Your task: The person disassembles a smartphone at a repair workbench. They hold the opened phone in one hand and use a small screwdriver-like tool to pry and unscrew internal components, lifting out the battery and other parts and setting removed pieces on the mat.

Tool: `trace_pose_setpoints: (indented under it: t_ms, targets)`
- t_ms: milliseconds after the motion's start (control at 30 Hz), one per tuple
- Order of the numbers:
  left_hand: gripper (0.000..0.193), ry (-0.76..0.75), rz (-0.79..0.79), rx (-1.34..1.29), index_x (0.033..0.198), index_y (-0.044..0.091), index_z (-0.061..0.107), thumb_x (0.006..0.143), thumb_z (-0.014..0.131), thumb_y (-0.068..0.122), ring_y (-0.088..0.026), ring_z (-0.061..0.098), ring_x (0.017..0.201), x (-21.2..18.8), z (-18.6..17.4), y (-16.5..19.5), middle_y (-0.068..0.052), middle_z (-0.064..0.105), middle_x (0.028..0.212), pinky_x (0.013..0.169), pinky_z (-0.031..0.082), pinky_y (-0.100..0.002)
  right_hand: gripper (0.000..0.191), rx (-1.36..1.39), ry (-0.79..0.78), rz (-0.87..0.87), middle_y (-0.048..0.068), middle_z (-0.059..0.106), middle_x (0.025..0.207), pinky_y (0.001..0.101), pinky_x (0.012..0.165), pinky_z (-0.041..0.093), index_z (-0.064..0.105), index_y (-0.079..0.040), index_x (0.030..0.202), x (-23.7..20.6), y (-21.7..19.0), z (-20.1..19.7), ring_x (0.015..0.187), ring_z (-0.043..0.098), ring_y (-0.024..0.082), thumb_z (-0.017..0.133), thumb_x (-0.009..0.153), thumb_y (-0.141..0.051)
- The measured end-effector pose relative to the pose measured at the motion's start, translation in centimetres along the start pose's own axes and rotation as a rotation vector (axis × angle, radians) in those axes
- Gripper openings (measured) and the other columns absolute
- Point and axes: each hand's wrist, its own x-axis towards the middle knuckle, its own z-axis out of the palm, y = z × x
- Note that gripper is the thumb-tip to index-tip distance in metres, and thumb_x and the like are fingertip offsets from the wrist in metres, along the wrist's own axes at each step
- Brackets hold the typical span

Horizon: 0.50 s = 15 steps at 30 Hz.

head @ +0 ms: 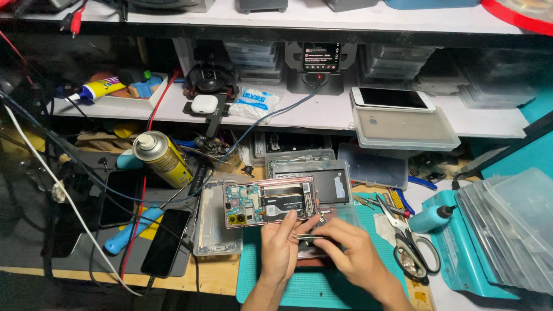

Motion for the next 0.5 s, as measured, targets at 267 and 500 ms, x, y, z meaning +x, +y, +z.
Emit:
trace_pose_setpoints:
  t_ms: [267, 500]
  targets:
    - [0.033, -0.041, -0.002, 0.049, 0.118, -0.018, 0.063, 0.101, 0.047, 0.004, -0.035, 0.074, 0.102, 0.1, -1.4, 1.2, -0.028, 0.073, 0.111, 0.093, 0.062, -0.05, 0.036, 0.645, 0.108, 0.394, 0.021, 0.076, 0.098, 0.037, 0.065, 0.057, 0.067, 0.007, 0.129, -1.6, 3.7, -2.1, 0.073, 0.072, 0.028, 0.062, 0.096, -0.004]
    - [0.028, -0.046, -0.038, 0.016, 0.114, -0.017, 0.064, 0.099, 0.051, 0.003, -0.033, 0.074, 0.098, 0.0, -2.5, 0.5, -0.024, 0.073, 0.109, 0.093, 0.062, -0.053, 0.044, 1.255, 0.144, 0.468, 0.025, 0.073, 0.103, 0.0388, 0.081, 0.062, 0.056, 0.01, 0.131, -1.5, 4.9, -2.7, 0.09, 0.075, 0.03, 0.057, 0.089, -0.002]
